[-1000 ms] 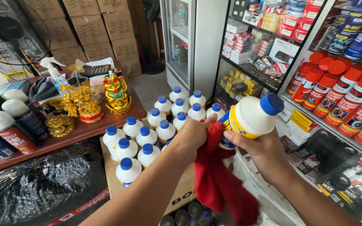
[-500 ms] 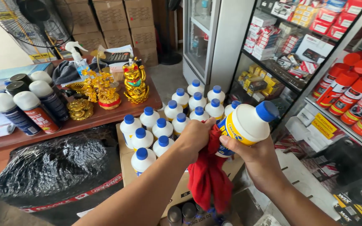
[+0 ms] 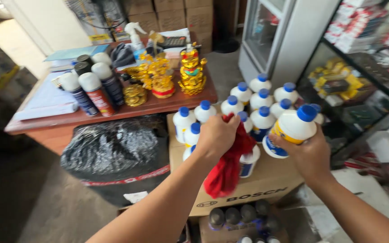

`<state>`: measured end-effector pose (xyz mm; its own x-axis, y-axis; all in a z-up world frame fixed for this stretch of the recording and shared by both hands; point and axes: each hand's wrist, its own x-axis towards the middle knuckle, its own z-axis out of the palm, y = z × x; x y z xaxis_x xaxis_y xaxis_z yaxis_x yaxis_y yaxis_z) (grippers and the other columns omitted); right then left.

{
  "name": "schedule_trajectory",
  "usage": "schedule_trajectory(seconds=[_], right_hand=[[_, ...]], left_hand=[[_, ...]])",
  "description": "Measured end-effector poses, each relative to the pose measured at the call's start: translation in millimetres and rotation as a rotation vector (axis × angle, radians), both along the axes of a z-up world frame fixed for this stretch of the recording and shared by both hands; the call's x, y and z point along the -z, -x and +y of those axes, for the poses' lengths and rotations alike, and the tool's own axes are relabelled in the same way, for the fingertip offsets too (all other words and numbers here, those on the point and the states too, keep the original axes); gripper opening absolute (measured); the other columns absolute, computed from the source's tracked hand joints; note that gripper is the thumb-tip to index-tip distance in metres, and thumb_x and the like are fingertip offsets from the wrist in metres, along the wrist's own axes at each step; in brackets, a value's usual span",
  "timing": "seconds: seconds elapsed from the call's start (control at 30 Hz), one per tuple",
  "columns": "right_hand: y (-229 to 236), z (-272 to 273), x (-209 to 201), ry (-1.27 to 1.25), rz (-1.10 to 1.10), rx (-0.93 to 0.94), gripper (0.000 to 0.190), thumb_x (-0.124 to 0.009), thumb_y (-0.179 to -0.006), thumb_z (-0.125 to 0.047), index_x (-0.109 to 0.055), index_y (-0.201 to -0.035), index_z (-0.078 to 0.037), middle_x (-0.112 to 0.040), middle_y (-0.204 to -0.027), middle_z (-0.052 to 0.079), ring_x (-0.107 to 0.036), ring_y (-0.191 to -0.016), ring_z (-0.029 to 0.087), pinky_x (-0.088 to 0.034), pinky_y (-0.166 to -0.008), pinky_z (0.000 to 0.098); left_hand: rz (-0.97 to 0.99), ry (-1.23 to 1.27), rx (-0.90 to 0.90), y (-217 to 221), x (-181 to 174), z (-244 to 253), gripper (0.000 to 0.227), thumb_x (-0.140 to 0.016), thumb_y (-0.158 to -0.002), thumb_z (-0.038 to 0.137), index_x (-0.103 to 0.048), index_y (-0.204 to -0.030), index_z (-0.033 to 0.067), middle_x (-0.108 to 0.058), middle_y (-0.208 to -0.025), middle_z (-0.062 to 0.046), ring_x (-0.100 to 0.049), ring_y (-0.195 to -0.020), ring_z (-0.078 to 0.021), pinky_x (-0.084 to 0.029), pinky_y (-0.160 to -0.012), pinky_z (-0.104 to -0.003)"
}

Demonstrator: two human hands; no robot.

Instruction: The person wipes multiple white plastic bottles with blue caps using a red cloth. The person picks up each bottle, wipes it thoroughly, and places it back on a cardboard box. The action is repeated for several bottles in a consistent manner.

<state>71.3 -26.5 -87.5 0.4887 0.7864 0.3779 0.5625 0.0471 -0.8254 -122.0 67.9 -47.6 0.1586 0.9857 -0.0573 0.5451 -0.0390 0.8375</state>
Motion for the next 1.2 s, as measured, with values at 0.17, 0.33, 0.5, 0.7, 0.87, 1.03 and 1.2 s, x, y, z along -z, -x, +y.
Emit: schedule_trajectory(seconds=[0.17,0.33,0.5,0.7,0.87,1.03,1.2], right_hand=[[-22.0,31.3,67.8,0.199,-0.010,0.103,0.086,-0.095,-0.067,-0.028,-0.047,-0.134,-0.003,-0.069,-0.119,0.014,-0.068,-0.106,0.025,-0.054,-0.090,0.0416],[-39.6,52.7,131.1,0.133,-0.032,0.028,0.093,-0.095,-0.057,-0.019,-0.044,-0.133,-0.005,-0.066,-0.119,0.017,-0.067,-0.109,0.033,-0.054,-0.088,0.0465],[-37.4,63.2,145.5,0.428,-0.084,0.142,0.089,-0.095,-0.062,-0.021,-0.045,-0.134,-0.009,-0.068,-0.123,0.017,-0.066,-0.116,0.038,-0.053,-0.094,0.0492],[-32.2,62.7,128.2,0.419,0.028,0.084,0.099,-0.092,-0.057,-0.020,-0.040,-0.140,-0.010,-0.063,-0.132,0.017,-0.063,-0.122,0.036,-0.053,-0.097,0.0470],[-33.0,50.5,110.1,0.511,0.006,0.128,0.109,-0.089,-0.062,-0.027,-0.031,-0.152,-0.013,-0.047,-0.146,0.018,-0.048,-0.135,0.036,-0.042,-0.108,0.0452],[-15.1,38.6,94.0,0.332,-0.035,0.207,0.094,-0.084,-0.068,-0.030,-0.038,-0.148,-0.009,-0.055,-0.140,0.017,-0.050,-0.132,0.035,-0.040,-0.108,0.0455],[-4.1,26.0,60.5,0.008,-0.257,0.224,0.067,-0.079,-0.080,-0.019,-0.051,-0.139,-0.007,-0.066,-0.132,0.013,-0.056,-0.127,0.034,-0.043,-0.109,0.0448]], left_hand=[[-0.084,-0.168,0.007,10.2,-10.1,30.7,0.044,-0.061,-0.089,0.041,-0.073,-0.115,0.0075,-0.076,-0.103,-0.021,-0.071,-0.103,-0.0387,-0.054,-0.091,-0.044],[-0.110,-0.515,0.146,-14.4,21.0,60.2,0.049,-0.063,-0.090,0.037,-0.068,-0.127,0.0064,-0.071,-0.117,-0.024,-0.069,-0.106,-0.0409,-0.054,-0.093,-0.044],[0.137,-0.475,0.388,-49.5,63.6,88.8,0.042,-0.065,-0.097,0.042,-0.073,-0.110,0.0037,-0.069,-0.112,-0.024,-0.065,-0.110,-0.0407,-0.049,-0.098,-0.046],[0.331,-0.243,0.394,-72.0,96.6,95.9,0.046,-0.068,-0.088,0.024,-0.060,-0.131,0.0125,-0.054,-0.127,-0.025,-0.057,-0.115,-0.0446,-0.049,-0.097,-0.048],[0.532,-0.434,0.426,-77.5,104.6,101.3,0.042,-0.070,-0.087,0.014,-0.056,-0.125,0.0024,-0.055,-0.129,-0.027,-0.061,-0.116,-0.0424,-0.052,-0.097,-0.045],[0.436,-0.413,0.410,-70.6,95.4,97.2,0.040,-0.072,-0.082,0.009,-0.059,-0.119,0.0043,-0.058,-0.126,-0.024,-0.061,-0.115,-0.0404,-0.052,-0.098,-0.043],[0.249,-0.398,0.338,-48.8,64.8,69.5,0.039,-0.073,-0.081,0.010,-0.062,-0.118,0.0104,-0.058,-0.120,-0.021,-0.059,-0.112,-0.0399,-0.050,-0.094,-0.045]])
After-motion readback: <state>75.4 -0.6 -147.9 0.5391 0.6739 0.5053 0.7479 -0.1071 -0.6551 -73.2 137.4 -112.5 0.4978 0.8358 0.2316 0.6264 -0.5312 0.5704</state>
